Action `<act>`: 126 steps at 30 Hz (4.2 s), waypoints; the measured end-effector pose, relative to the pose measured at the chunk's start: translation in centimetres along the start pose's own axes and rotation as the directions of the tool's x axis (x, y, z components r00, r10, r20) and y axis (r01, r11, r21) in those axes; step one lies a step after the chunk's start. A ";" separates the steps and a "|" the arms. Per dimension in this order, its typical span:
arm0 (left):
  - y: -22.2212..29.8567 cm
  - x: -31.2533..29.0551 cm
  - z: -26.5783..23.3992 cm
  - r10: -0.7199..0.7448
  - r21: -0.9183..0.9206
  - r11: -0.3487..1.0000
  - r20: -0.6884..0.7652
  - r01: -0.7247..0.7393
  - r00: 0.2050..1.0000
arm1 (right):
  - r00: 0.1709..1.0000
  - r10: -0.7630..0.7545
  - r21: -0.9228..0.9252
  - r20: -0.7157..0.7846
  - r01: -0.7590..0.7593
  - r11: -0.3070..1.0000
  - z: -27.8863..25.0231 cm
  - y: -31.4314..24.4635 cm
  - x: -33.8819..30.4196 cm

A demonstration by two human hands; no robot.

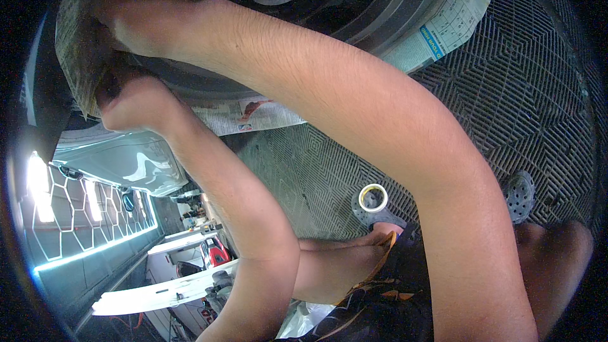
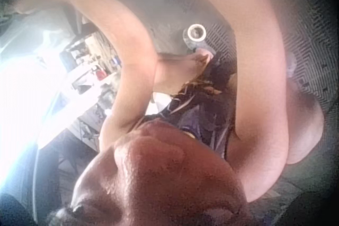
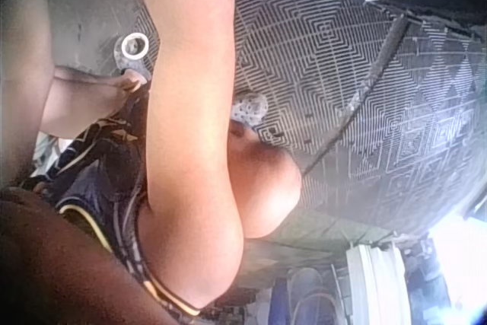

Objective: The person sits on the floor and uses newspaper and masking tape to cover the sidewall of a car tire. They smooth the newspaper against the tire and apply tape to secure it in place.

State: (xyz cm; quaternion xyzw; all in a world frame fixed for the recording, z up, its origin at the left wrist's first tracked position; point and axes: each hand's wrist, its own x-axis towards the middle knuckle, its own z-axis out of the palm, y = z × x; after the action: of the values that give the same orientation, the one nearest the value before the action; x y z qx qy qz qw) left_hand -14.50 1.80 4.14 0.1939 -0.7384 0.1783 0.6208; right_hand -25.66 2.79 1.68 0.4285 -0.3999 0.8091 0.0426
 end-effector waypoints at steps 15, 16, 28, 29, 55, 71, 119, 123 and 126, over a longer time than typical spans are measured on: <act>-0.2 0.4 0.3 0.003 -0.126 0.992 0.012 -0.001 1.000 | 1.000 0.028 0.015 0.006 -0.028 1.000 0.3 -0.3 0.1; -0.2 0.5 0.4 0.007 -0.126 0.992 0.011 -0.006 1.000 | 1.000 0.029 0.015 0.009 -0.030 0.999 0.3 -0.3 0.0; -0.4 0.7 0.4 0.012 -0.118 0.993 -0.009 -0.013 1.000 | 0.998 0.059 0.023 0.011 -0.060 0.998 0.0 -0.4 -0.3; -0.5 0.7 0.4 0.028 -0.097 0.995 -0.012 -0.029 1.000 | 0.998 0.064 0.022 0.012 -0.065 0.998 0.0 -0.5 -0.2; 0.0 0.3 -0.6 0.088 0.084 0.992 0.039 -0.091 0.995 | 0.991 0.134 0.068 0.028 -0.135 0.988 0.9 -1.7 -0.7; 0.3 -0.1 -0.9 0.097 0.117 0.988 0.018 -0.098 0.995 | 0.984 0.175 0.078 0.034 -0.177 0.981 0.5 -2.2 -0.5; 4.6 1.5 -9.7 0.125 -0.294 0.949 0.020 -0.113 0.992 | 0.833 0.548 0.804 0.076 -0.376 0.460 3.4 -5.9 -7.8; 1.5 4.0 -9.5 0.428 0.199 0.825 0.394 -0.530 0.814 | 0.837 0.540 0.800 0.090 -0.383 0.462 2.2 -6.8 -6.2; -0.4 4.3 -7.7 0.484 0.041 0.851 0.325 -0.523 0.812 | 0.842 0.539 0.861 0.020 -0.289 0.420 3.0 -6.9 -5.0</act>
State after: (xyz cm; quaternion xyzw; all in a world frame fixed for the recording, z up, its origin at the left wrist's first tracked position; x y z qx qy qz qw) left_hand -8.48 5.06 9.65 0.0557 -0.8364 0.3518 0.4167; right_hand -17.65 6.79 3.18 0.1719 -0.0472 0.9311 -0.3183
